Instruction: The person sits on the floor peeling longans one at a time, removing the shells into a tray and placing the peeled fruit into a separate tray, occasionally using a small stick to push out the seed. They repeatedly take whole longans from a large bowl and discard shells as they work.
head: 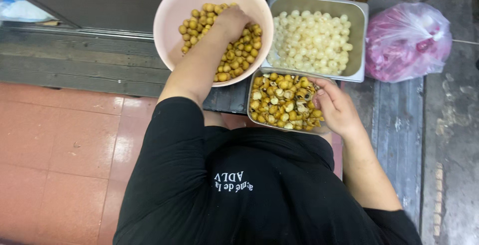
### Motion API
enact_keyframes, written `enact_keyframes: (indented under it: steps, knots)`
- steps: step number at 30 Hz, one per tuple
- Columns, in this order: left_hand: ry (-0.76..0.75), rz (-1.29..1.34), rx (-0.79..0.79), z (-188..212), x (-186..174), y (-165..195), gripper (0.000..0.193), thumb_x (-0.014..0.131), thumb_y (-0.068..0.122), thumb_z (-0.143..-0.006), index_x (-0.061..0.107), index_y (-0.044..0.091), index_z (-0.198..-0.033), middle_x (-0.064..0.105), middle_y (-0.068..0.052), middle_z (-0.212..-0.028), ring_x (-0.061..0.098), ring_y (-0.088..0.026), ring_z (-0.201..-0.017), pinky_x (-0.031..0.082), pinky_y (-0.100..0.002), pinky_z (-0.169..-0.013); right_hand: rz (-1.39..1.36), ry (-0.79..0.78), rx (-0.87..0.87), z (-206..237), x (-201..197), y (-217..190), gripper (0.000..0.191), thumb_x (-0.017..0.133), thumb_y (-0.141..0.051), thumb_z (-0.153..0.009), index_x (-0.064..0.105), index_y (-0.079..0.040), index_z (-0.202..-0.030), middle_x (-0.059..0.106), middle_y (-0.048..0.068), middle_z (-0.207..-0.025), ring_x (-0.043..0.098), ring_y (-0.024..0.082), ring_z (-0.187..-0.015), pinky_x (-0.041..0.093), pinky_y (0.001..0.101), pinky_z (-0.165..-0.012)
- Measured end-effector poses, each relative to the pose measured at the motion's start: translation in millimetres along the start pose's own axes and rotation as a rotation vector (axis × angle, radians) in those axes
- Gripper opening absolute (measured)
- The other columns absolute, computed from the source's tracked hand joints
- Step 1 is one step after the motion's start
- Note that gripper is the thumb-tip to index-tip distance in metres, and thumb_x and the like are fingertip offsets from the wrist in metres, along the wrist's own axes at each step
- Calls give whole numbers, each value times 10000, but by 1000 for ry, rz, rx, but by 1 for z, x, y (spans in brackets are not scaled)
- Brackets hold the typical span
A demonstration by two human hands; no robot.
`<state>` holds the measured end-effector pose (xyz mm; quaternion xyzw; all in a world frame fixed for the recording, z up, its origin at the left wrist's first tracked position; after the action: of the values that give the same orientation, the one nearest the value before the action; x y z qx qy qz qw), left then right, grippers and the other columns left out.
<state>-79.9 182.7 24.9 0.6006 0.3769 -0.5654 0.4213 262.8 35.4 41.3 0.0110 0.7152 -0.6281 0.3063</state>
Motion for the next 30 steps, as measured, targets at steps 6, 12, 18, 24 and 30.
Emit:
enact_keyframes:
  steps: [6, 12, 18, 24, 30]
  knots:
    - [51, 174, -129, 4, -5, -3, 352, 721, 101, -876, 714, 123, -1227, 664, -189, -1192, 619, -357, -1087, 502, -446, -943, -115, 6, 101, 20, -3, 15, 310, 596, -92, -1037, 654, -25, -1335, 620, -11, -870, 574, 62, -777, 501, 226, -718]
    - [16, 1776, -325, 46, 6, 32, 379, 630, 67, -983, 582, 29, -1357, 710, -124, -1217, 698, -193, -1041, 600, -276, -899, 45, 29, -99, 7, 16, -10, 326, 621, -89, -1031, 663, -91, -1354, 743, 39, -925, 742, 102, -848, 570, 266, -758]
    - [20, 2424, 15, 92, 14, 109, 374, 570, 79, -1063, 538, 8, -1429, 667, -156, -1335, 666, -166, -1071, 551, -238, -867, 487, 179, -450, -12, 18, -83, 408, 672, -126, -1002, 645, -169, -1406, 742, 138, -1023, 727, 288, -844, 568, 374, -750]
    - [-42, 2445, 125, 112, 12, 133, 453, 580, 48, -1079, 489, 10, -1521, 654, -80, -1357, 633, -107, -1112, 525, -227, -918, 624, 66, -425, -11, 8, -118, 431, 685, -168, -981, 652, -182, -1411, 724, 133, -896, 701, 327, -773, 555, 431, -671]
    - [-16, 2249, 152, 115, 26, 125, 453, 630, 13, -1104, 510, -36, -1539, 663, -59, -1317, 606, -78, -1050, 506, -228, -951, 636, -36, -451, -14, 4, -126, 419, 678, -162, -965, 661, -157, -1384, 732, 121, -907, 704, 331, -794, 555, 438, -693]
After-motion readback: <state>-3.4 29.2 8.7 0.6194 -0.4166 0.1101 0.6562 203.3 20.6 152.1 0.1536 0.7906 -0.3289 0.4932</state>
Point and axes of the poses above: each hand's wrist, its own z-axis away from the middle knuckle, its own x-axis out of the palm, y = z × x, the point moved 2 cm from there along -z, towards the middle knuckle
